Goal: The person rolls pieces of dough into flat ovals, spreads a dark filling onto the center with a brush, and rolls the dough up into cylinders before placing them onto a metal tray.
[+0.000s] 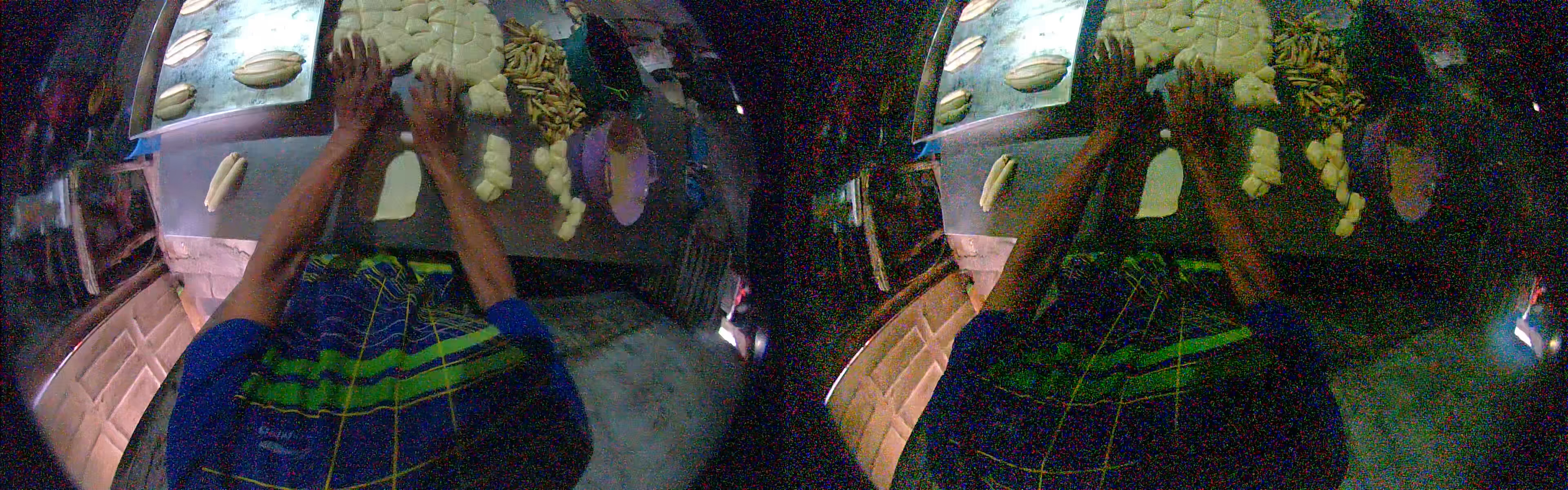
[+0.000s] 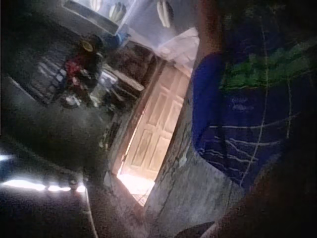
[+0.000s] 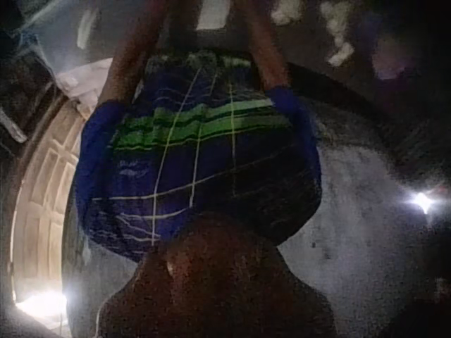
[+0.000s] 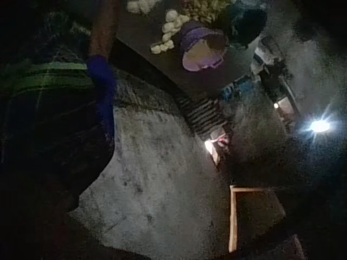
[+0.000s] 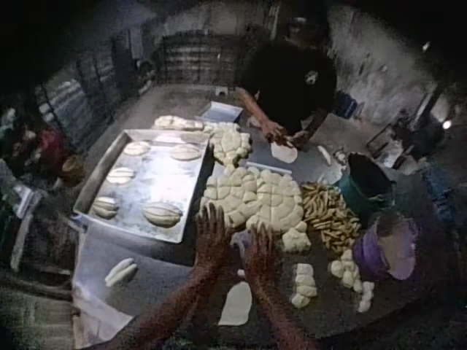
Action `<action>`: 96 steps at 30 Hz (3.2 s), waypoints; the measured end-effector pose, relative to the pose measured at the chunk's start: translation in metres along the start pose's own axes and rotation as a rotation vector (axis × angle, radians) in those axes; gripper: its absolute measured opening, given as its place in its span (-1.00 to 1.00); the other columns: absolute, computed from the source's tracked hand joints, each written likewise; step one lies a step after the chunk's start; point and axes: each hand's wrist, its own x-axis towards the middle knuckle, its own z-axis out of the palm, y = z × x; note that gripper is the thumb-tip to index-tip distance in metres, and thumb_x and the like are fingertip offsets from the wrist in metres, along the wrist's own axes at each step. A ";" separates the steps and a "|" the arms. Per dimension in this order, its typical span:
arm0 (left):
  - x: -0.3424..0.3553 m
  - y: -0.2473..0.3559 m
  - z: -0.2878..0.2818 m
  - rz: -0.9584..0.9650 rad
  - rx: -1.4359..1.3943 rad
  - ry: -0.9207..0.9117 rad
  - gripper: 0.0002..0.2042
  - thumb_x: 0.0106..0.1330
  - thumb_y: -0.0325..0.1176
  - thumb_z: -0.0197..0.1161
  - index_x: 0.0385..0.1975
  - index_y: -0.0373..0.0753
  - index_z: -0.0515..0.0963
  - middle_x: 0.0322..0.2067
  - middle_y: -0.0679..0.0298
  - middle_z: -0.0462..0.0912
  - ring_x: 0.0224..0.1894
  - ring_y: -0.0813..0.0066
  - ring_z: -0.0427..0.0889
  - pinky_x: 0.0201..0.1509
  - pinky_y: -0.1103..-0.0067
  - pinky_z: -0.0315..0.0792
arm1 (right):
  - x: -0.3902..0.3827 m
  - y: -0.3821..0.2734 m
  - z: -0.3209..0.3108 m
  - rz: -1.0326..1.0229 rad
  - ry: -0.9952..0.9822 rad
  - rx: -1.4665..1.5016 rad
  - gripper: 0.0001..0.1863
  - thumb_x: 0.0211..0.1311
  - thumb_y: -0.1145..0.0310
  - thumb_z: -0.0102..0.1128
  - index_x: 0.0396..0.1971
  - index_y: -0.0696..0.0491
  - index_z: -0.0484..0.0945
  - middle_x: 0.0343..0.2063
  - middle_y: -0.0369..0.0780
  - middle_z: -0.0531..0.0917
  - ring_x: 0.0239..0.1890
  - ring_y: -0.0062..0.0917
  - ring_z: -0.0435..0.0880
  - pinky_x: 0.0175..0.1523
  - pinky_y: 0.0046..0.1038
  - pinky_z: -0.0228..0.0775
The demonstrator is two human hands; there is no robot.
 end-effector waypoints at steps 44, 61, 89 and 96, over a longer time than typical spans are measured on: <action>-0.088 0.052 -0.065 -0.148 -0.135 -0.121 -0.23 0.40 0.16 0.04 0.55 -0.02 0.04 0.50 -0.23 -0.06 0.55 -0.27 -0.14 0.53 -0.17 -0.31 | -0.119 -0.007 -0.025 -0.084 -0.301 0.446 -0.57 0.40 0.30 0.07 0.19 0.18 0.42 0.10 0.07 0.50 0.14 0.04 0.48 0.23 -0.02 0.36; -0.189 0.088 -0.127 -0.220 -0.316 -0.338 -0.20 0.44 -0.04 0.06 0.49 -0.44 -0.06 0.47 -0.37 -0.13 0.54 -0.29 -0.15 0.60 0.04 -0.26 | -0.195 -0.068 -0.074 0.226 -0.134 0.445 -0.31 0.54 0.09 -0.12 0.45 0.26 0.11 0.47 0.14 0.11 0.51 0.09 0.05 0.55 0.05 -0.13; -0.042 0.023 -0.018 -0.030 -0.189 -0.092 -0.25 0.46 0.11 -0.01 0.53 -0.16 0.03 0.45 -0.29 0.02 0.53 -0.31 -0.11 0.54 -0.13 -0.23 | -0.030 -0.023 -0.041 0.248 -0.120 0.152 -0.30 0.51 0.10 -0.09 0.45 0.24 0.07 0.49 0.18 -0.04 0.53 0.17 -0.10 0.56 0.08 -0.26; 0.003 0.013 0.018 -0.211 -0.081 0.022 -0.37 0.48 -0.10 0.03 0.48 -0.24 0.13 0.47 -0.31 -0.05 0.53 -0.36 -0.15 0.55 -0.10 -0.21 | -0.028 -0.021 -0.037 0.048 -0.264 0.240 -0.57 0.37 0.23 0.07 0.13 0.15 0.48 0.16 -0.01 0.52 0.29 -0.11 0.41 0.41 -0.01 0.13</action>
